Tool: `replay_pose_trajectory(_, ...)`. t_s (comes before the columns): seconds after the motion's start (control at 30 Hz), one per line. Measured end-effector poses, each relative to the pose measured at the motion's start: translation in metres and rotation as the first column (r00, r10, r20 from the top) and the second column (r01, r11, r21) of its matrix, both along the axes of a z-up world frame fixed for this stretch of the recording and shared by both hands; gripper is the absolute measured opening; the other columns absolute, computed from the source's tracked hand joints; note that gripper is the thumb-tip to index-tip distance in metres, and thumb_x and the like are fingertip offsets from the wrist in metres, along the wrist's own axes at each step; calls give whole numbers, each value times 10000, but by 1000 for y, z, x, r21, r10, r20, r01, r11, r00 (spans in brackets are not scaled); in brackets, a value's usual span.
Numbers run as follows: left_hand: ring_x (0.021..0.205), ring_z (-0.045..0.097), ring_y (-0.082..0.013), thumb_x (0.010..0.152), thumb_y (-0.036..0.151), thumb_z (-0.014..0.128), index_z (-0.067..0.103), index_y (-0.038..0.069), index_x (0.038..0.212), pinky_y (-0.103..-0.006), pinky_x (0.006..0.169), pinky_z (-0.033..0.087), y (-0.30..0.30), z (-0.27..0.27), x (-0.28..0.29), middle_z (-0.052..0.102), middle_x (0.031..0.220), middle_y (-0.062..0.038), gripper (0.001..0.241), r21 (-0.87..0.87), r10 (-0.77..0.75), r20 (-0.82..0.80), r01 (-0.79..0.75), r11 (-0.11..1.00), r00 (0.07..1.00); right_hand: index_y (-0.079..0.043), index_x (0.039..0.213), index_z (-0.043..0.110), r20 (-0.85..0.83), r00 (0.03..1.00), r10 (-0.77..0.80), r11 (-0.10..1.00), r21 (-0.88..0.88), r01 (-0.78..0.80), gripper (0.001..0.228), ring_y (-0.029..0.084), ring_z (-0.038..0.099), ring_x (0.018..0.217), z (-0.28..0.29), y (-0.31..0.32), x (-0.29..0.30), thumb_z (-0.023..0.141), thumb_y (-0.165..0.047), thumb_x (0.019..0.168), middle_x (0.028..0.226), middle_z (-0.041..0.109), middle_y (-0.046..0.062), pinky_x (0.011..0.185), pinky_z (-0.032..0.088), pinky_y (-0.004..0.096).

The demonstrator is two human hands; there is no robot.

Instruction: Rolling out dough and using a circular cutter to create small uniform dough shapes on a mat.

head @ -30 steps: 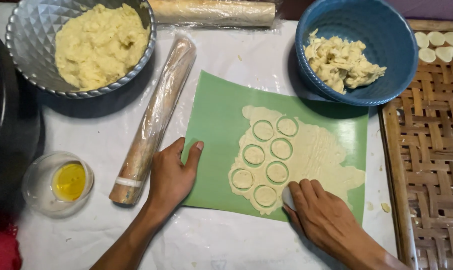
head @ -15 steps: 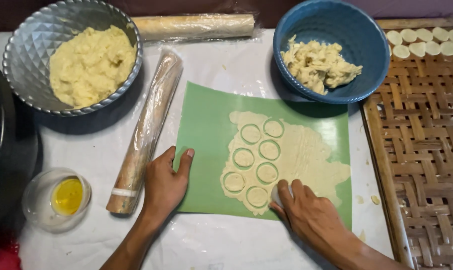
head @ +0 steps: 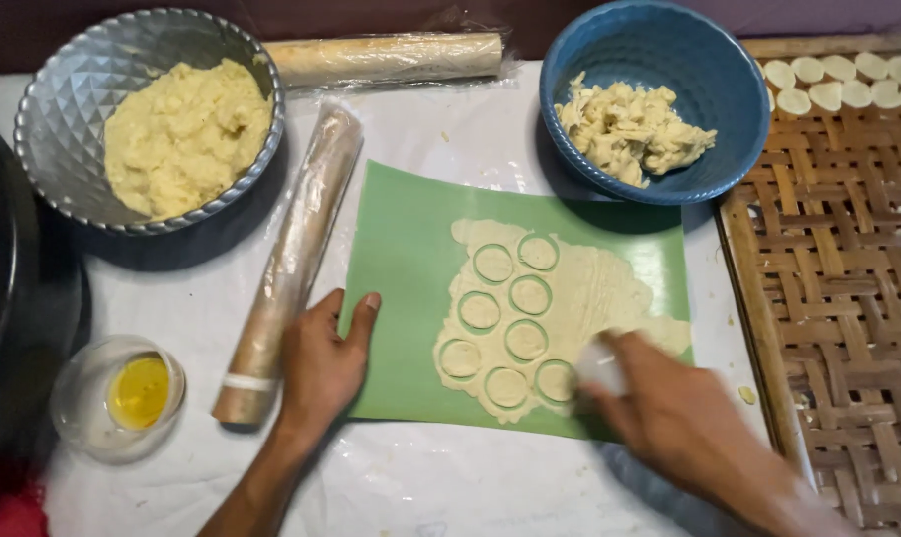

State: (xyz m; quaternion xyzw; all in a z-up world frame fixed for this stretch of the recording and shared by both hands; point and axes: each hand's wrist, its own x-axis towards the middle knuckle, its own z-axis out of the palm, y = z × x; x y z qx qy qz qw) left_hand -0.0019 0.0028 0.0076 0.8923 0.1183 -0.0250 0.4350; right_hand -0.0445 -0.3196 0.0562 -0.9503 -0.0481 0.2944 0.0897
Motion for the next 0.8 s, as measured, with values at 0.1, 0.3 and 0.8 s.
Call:
replay_pose_trajectory(0.1,407,369,-144,961,235,679,648,22,758,-340,396,327,10,-4,3,487,492,-51,296,8,2,91,-3,1000,996,-136,1388,438,309,951,-3,993,-114,41,593,234,755,680,12,-16,-2,477,-528,944,1004,716,70,592,658,389)
replay_pose_trajectory(0.3,383,334,-145,975,239,680,619,4,716,-334,388,306,15,-3,6,443,452,-43,355,31,27,22,-28,999,999,-155,1405,454,214,950,229,973,-89,-215,556,275,712,815,-10,-14,-3,507,-500,971,1103,589,80,656,631,403)
replay_pose_trajectory(0.8,386,356,-132,977,199,683,674,-5,794,-309,381,307,13,-3,6,536,499,-60,274,20,8,30,-8,1000,1000,-19,1267,446,332,865,375,920,-250,-303,533,196,618,503,-51,-10,-17,412,-496,1032,829,550,95,327,533,298)
